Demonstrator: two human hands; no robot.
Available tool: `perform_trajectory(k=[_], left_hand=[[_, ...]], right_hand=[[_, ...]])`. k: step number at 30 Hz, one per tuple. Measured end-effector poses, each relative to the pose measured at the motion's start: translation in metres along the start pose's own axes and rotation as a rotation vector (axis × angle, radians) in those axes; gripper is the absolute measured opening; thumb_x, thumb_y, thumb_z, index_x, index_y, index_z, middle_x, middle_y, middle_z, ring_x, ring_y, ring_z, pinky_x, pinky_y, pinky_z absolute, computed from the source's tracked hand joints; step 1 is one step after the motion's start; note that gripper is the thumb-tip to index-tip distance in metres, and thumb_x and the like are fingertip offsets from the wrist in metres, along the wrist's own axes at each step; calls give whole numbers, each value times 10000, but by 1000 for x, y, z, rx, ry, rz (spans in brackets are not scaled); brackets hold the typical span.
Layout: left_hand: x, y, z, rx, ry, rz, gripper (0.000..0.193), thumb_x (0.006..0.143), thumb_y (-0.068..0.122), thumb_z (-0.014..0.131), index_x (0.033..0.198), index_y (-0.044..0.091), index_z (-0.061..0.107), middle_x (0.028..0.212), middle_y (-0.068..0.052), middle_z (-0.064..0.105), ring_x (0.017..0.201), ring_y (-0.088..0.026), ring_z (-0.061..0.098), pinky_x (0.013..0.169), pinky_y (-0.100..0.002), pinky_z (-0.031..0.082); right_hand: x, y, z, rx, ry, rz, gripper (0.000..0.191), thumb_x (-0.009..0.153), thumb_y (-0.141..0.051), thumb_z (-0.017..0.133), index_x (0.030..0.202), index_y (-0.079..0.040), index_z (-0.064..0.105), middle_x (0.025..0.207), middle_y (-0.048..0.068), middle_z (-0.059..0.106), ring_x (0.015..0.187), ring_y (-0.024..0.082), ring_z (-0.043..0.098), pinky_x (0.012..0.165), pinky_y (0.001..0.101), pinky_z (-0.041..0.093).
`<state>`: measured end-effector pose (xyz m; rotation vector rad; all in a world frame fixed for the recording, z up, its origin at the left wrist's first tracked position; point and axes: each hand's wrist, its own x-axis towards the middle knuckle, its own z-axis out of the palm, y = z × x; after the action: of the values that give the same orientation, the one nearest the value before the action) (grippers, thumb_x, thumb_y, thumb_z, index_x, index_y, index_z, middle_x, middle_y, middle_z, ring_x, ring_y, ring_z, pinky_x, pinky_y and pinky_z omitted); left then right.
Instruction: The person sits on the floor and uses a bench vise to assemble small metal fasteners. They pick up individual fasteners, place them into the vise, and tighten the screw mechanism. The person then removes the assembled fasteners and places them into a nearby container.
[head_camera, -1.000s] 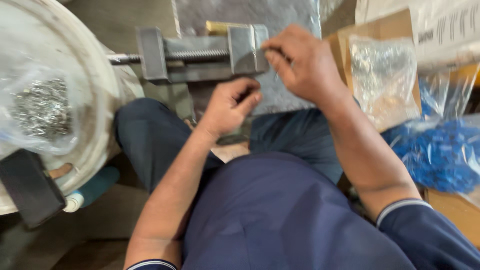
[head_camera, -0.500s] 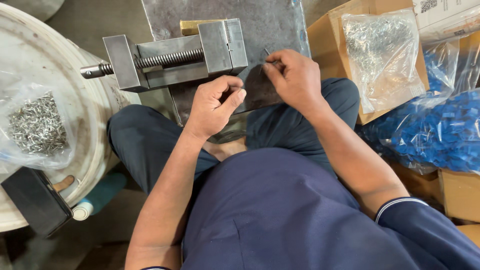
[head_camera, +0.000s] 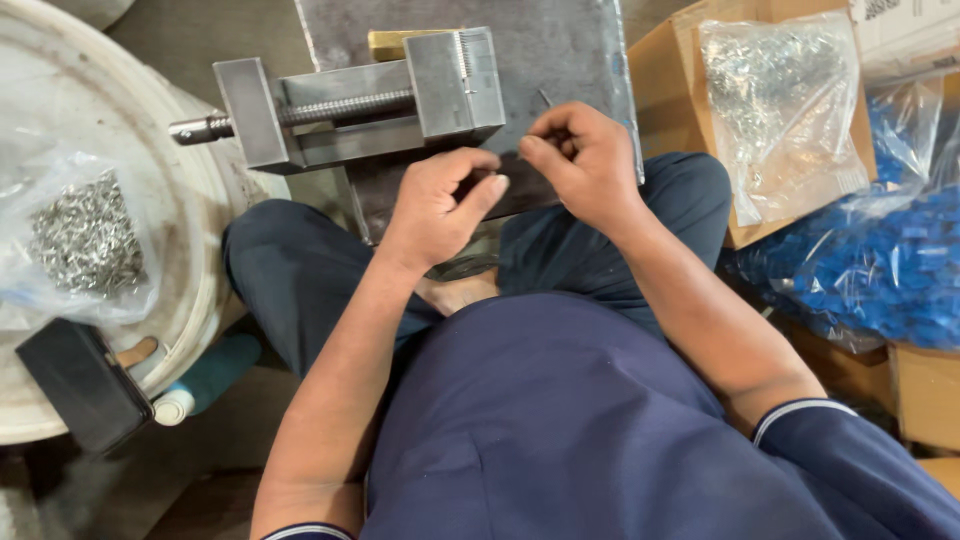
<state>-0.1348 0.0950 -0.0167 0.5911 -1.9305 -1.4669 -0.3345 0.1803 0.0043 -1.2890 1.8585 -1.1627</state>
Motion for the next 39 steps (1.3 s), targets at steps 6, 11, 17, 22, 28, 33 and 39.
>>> perform_trajectory(k=[6,11,17,22,28,33,39], left_hand=[[2,-1,3,110,-56,42,187,1004,236,698,1054,56,710,870,-111,699,798,-291,651,719,-385,509],[3,-2,2,63,-27,51,148,1023,199,669,1021,54,697,834,-126,655,777,-305,626,706,-399,492],[3,2,-2,-37,-21,-54,146,988,174,673,1035,40,706,831,-90,705,727,-205,667,683,-334,525],[5,2,-2,-98,-11,-107,177,975,183,701,1042,19,700,838,-73,709,723,-133,639,681,-289,526],[5,1,-2,-88,-6,-112,197,971,181,695,1071,12,706,855,-71,717,735,-130,638,691,-286,524],[5,0,-2,-100,-19,-122,200,976,196,697,1064,17,709,856,-65,717,737,-131,636,691,-289,524],[5,2,-4,-111,-14,-114,201,981,199,693,1064,17,708,856,-64,719,738,-131,634,697,-289,524]], right_hand=[[-19,2,13,497,-82,71,166,1042,-118,732,1106,-12,622,944,-7,677,808,17,604,698,188,497],[-17,-2,18,554,-74,192,161,1010,-126,750,1072,-18,647,825,-9,619,659,13,534,581,178,442],[6,-27,1,210,-60,-270,115,1090,-49,727,1153,-5,641,983,12,616,845,66,555,752,236,482],[38,-50,-2,-119,-40,-431,99,1020,-2,758,1084,-13,682,1015,71,645,842,143,643,739,276,533],[45,-61,1,-179,-55,-480,99,1011,-5,769,1067,-10,687,1026,81,656,830,155,655,726,284,534],[46,-60,1,-164,-64,-503,91,1013,0,767,1065,-12,693,1045,79,658,839,153,658,717,278,534],[40,-53,-3,-202,-82,-503,108,1018,8,744,1120,-18,721,1078,76,663,894,153,667,753,274,539]])
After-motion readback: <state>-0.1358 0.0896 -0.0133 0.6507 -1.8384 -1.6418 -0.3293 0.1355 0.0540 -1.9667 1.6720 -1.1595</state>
